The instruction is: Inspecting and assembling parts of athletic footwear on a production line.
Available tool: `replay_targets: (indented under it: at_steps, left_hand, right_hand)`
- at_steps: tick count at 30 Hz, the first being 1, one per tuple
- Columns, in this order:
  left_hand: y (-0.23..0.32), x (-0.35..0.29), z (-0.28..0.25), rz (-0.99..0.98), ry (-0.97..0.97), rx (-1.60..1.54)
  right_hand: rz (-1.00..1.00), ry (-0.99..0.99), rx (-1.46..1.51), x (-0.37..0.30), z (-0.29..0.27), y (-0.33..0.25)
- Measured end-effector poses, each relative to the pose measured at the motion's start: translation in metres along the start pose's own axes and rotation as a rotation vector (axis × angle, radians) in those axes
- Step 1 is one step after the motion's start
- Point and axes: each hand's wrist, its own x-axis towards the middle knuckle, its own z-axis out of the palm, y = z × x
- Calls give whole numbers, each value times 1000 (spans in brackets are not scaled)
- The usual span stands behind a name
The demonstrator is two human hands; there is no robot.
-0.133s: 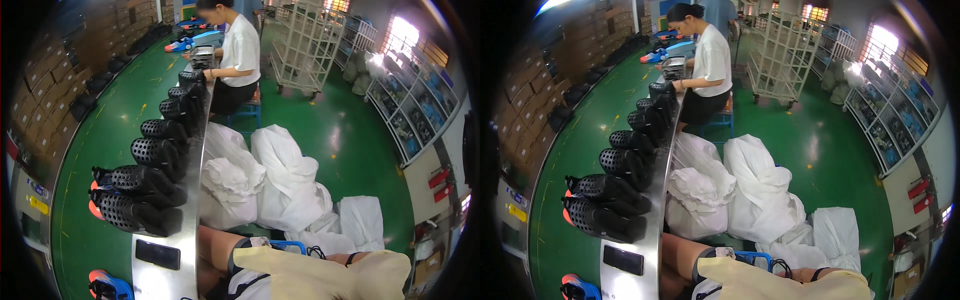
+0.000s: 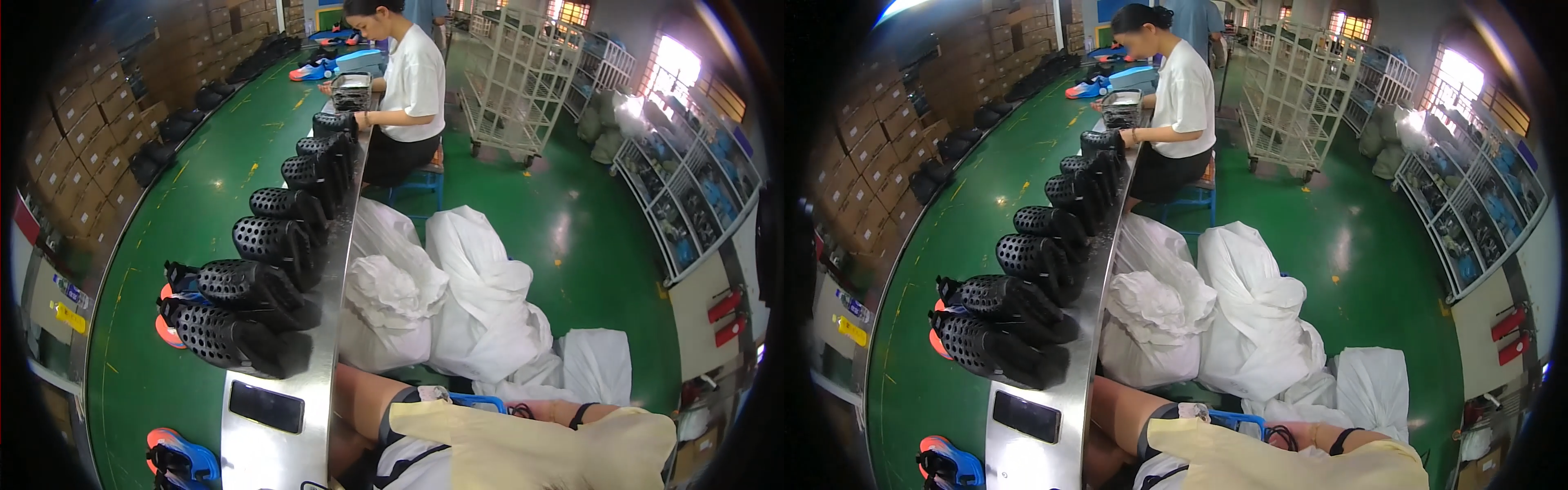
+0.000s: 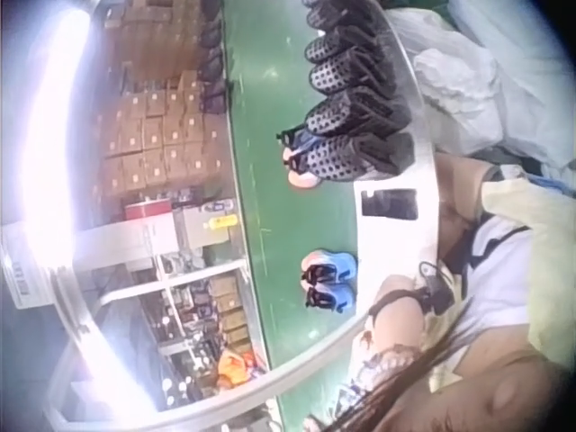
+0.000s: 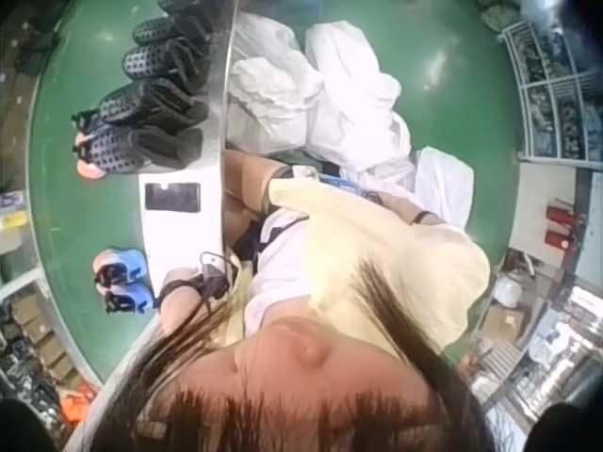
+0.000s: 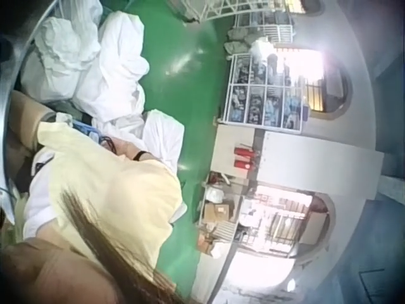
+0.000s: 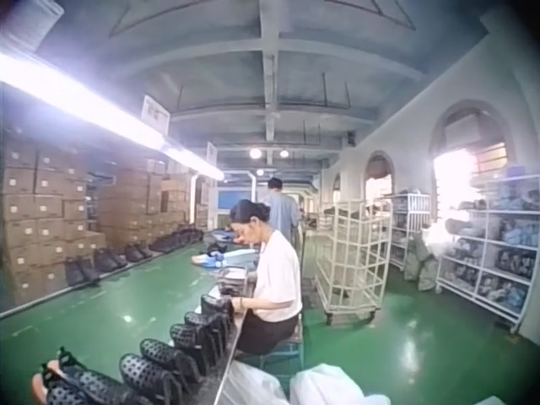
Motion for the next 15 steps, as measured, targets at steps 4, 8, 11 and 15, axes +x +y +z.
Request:
replay_targets:
  at_steps: [4, 8, 11, 15]
  left_hand:
    - [-10, 4, 2, -49, 22, 164]
    - [-30, 13, 29, -94, 80, 375]
    - [-40, 21, 28, -133, 110, 503]
    - [-67, 32, 45, -169, 186, 724]
  right_hand:
    - [68, -52, 74, -14, -18, -27]
    - [-199, -61, 64, -10, 3, -92]
    - [-254, 44, 0, 27, -10, -121]
    - [-210, 323, 127, 53, -23, -157]
